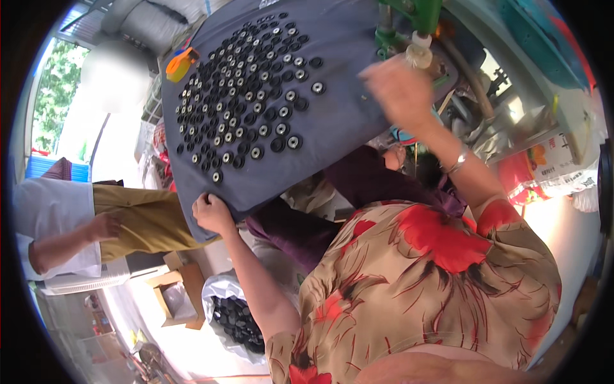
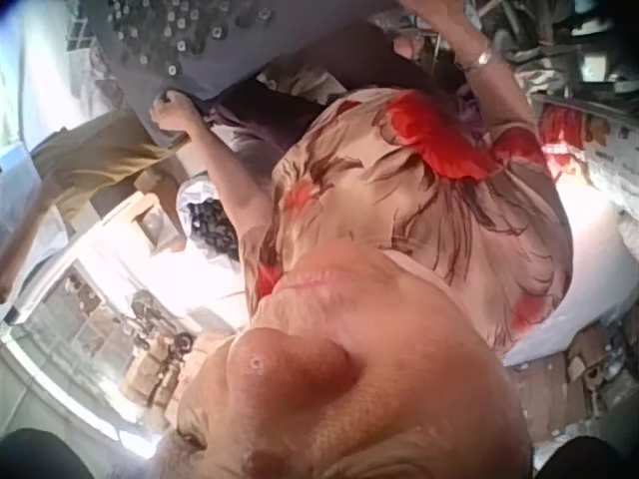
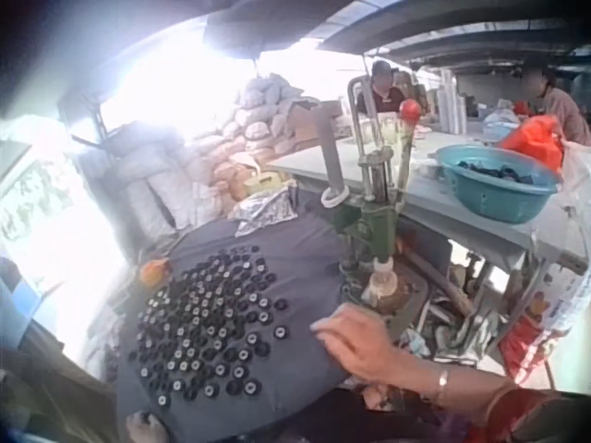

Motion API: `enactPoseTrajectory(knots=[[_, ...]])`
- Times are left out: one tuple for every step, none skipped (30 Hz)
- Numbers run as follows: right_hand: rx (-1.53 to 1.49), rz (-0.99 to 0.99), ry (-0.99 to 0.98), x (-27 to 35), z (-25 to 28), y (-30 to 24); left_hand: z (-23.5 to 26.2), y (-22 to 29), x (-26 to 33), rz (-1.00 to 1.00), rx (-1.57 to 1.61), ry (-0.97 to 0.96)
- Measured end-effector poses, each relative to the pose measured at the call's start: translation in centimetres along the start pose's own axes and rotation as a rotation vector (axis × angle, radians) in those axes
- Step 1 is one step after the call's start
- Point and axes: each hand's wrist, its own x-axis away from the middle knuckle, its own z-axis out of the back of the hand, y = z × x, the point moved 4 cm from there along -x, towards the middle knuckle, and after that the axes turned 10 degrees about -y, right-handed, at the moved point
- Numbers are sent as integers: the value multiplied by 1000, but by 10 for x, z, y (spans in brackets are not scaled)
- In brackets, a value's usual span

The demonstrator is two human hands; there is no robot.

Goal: The person places metal bearings into rubber rings on a table, taps them with a mallet, and secures them into the rubber rings using a manual press machine.

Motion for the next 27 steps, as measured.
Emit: enactPoseTrajectory(knots=[[-111,120,-246,-2,-29,-25,2,-4,0,-2,-19,0],[-79,149,-396,6,-63,-41,6,-7,-1,-9,-11,10],[-178,167,-522,20,-98,-45,10,-9,-2,-13,-4,28],[-175,175,-629,36,-123,-45,17,-4,1,-12,-14,22],[-198,146,-718,37,-134,-49,14,-18,4,40,-83,-45],[-255,44,-654,21,-123,-55,15,-17,9,-66,-144,150],[-255,95,-278,19,-112,-43,21,1,4,-132,-59,137],[-381,-101,-310,8,-96,-38,15,-1,4,-40,10,111],[-338,-194,-292,3,-79,-28,16,9,3,-8,28,41],[-371,-224,-251,5,-77,-12,11,11,4,7,65,72],[-351,-211,-245,13,-84,6,10,9,6,47,76,66],[-402,-269,-337,32,-99,29,6,7,11,79,103,35],[-448,-335,-437,48,-113,43,8,4,14,83,87,41],[-447,-293,-392,48,-115,38,11,-1,17,98,66,47],[-491,-337,-403,51,-112,30,16,-4,23,103,75,53],[-533,-384,-417,51,-110,26,14,-3,20,104,78,55],[-529,-384,-419,46,-110,26,10,0,14,95,88,64],[-500,-346,-390,41,-109,23,11,0,15,93,93,63],[-462,-313,-370,39,-105,21,11,3,14,109,63,36],[-454,-322,-394,40,-105,19,12,2,13,122,69,14],[-460,-328,-390,37,-107,14,18,-3,13,124,80,16],[-476,-313,-387,28,-114,14,20,-6,10,141,87,38],[-487,-280,-416,31,-117,16,18,-4,7,102,135,44],[-491,-297,-412,40,-122,23,17,-9,7,84,166,61],[-488,-322,-412,46,-124,29,14,-6,4,94,153,43],[-507,-288,-450,44,-123,27,13,-1,3,94,145,21],[-494,-303,-446,43,-117,27,12,-1,5,131,139,25]])
